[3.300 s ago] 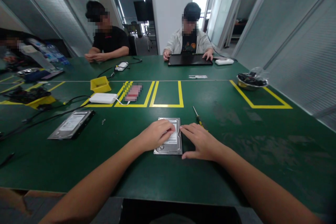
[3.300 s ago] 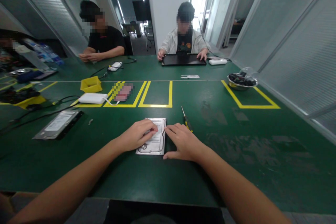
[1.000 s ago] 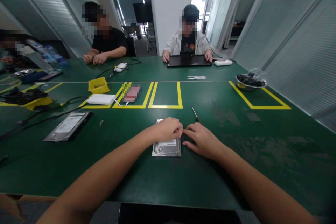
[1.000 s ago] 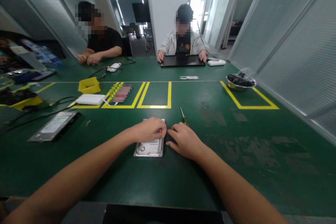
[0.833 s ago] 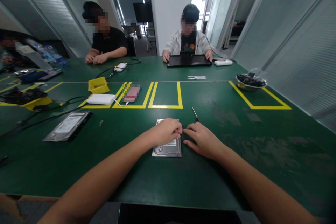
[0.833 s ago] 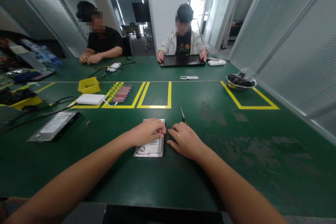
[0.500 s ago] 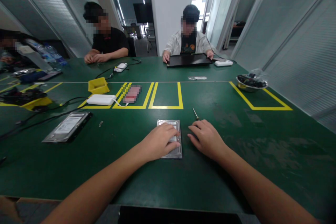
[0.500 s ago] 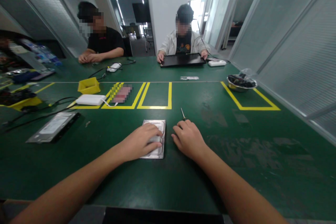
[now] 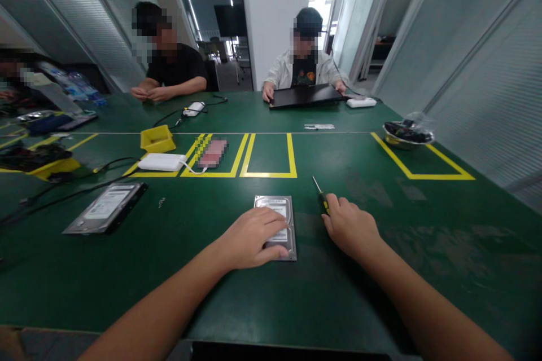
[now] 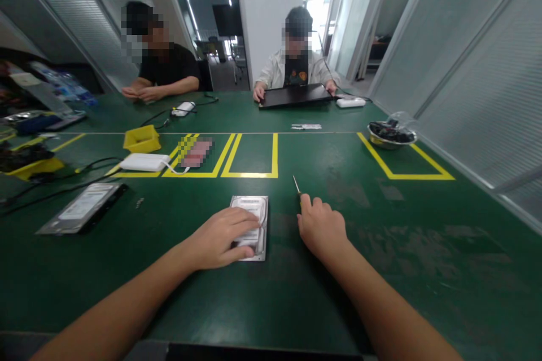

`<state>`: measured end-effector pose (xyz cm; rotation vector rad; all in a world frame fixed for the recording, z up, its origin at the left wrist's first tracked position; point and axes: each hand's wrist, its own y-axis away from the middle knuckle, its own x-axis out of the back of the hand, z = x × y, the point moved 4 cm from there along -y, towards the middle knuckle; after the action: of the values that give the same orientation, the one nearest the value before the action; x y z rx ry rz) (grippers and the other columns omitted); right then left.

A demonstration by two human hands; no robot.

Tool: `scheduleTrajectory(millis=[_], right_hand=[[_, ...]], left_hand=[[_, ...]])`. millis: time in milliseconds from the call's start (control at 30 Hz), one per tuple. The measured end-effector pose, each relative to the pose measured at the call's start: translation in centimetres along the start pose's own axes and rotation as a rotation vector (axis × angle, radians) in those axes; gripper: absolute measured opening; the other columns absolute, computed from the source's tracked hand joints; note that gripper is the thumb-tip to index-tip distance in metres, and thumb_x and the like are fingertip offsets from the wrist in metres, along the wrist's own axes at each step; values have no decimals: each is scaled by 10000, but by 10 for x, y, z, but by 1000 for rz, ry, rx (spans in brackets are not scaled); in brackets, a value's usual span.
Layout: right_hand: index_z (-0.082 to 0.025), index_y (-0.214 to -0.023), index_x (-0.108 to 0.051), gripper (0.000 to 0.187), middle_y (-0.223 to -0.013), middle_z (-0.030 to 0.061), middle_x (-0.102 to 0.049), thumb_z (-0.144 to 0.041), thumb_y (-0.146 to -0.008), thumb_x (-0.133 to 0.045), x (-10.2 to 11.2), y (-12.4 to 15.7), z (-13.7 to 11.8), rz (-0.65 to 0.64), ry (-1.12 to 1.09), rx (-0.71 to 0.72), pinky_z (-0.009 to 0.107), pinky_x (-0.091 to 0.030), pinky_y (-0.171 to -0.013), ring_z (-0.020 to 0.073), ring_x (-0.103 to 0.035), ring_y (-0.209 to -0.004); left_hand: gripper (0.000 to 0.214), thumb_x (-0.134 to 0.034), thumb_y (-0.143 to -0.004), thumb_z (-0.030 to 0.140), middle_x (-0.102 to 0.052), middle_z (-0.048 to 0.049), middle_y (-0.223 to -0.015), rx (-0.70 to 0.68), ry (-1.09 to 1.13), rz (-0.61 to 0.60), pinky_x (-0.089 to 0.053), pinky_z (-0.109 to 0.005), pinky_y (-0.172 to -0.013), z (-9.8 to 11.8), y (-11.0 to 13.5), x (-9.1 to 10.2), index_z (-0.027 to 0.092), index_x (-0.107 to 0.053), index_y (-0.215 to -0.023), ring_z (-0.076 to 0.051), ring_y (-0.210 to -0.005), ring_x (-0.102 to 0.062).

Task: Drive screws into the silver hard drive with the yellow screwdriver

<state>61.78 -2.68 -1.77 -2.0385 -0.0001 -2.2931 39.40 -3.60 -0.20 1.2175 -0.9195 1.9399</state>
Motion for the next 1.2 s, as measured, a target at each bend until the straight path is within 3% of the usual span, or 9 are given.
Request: scheduleTrajectory(millis=[167,333,467,567,733,867,1033,1200], right_hand=[[-192,-1217,-470,265,-945,64,-619,-249,-958,-488,4,0,1,-18,-10,9,272,-366,-552,233,-649,-799],[-200,-1052,-528,136,-920,46,-627,-276,-957,-469,28,-3,14,67,-45,-15,280,-351,-570,224,-633,-821],[-187,-1004,-566,149,-899,40,-629,-312,-933,-521,47,-5,30,288,-206,-10,291,-394,-637,205,-607,-798],[-151,-1004,-595,200,-896,61,-627,-327,-927,-539,64,0,35,524,-345,121,297,-432,-685,194,-592,-788],[-150,-989,-632,219,-734,15,-567,-355,-942,-571,101,16,28,781,-496,248,253,-403,-569,126,-511,-603],[-171,-979,-643,198,-760,16,-598,-357,-948,-584,124,21,18,796,-587,326,253,-416,-583,122,-524,-622],[-191,-1048,-639,205,-894,40,-636,-359,-976,-546,138,16,8,813,-660,408,277,-436,-660,145,-578,-750],[-185,-1022,-621,279,-833,46,-624,-424,-1006,-478,142,11,-1,834,-532,450,279,-421,-632,143,-553,-678]], left_hand=[[636,-523,-876,662,-633,-133,-1227,13,-32,18,-433,-458,-997,3,2,-1,146,-599,-1240,-294,-1124,-578],[666,-544,-840,696,-638,-126,-1216,78,-44,12,-436,-466,-996,8,2,-2,154,-595,-1223,-304,-1125,-572],[767,-569,-787,743,-609,-135,-1252,124,-61,6,-434,-488,-999,13,3,-5,164,-547,-1290,-323,-1139,-556],[817,-645,-748,715,-580,-141,-1296,141,-96,-1,-435,-499,-999,15,4,-8,169,-503,-1339,-332,-1160,-539],[801,-760,-721,581,-562,-132,-1323,146,-128,-21,-426,-486,-1015,15,5,-12,180,-481,-1356,-324,-1180,-524],[811,-767,-712,583,-558,-131,-1319,143,-128,-20,-420,-485,-1017,15,5,-11,182,-481,-1356,-323,-1181,-519],[787,-756,-726,583,-563,-123,-1295,134,-118,-30,-415,-479,-1015,15,5,-10,183,-485,-1348,-316,-1168,-516],[758,-703,-767,608,-559,-131,-1299,126,-109,-35,-409,-486,-1012,14,5,-9,180,-482,-1352,-322,-1164,-514]])
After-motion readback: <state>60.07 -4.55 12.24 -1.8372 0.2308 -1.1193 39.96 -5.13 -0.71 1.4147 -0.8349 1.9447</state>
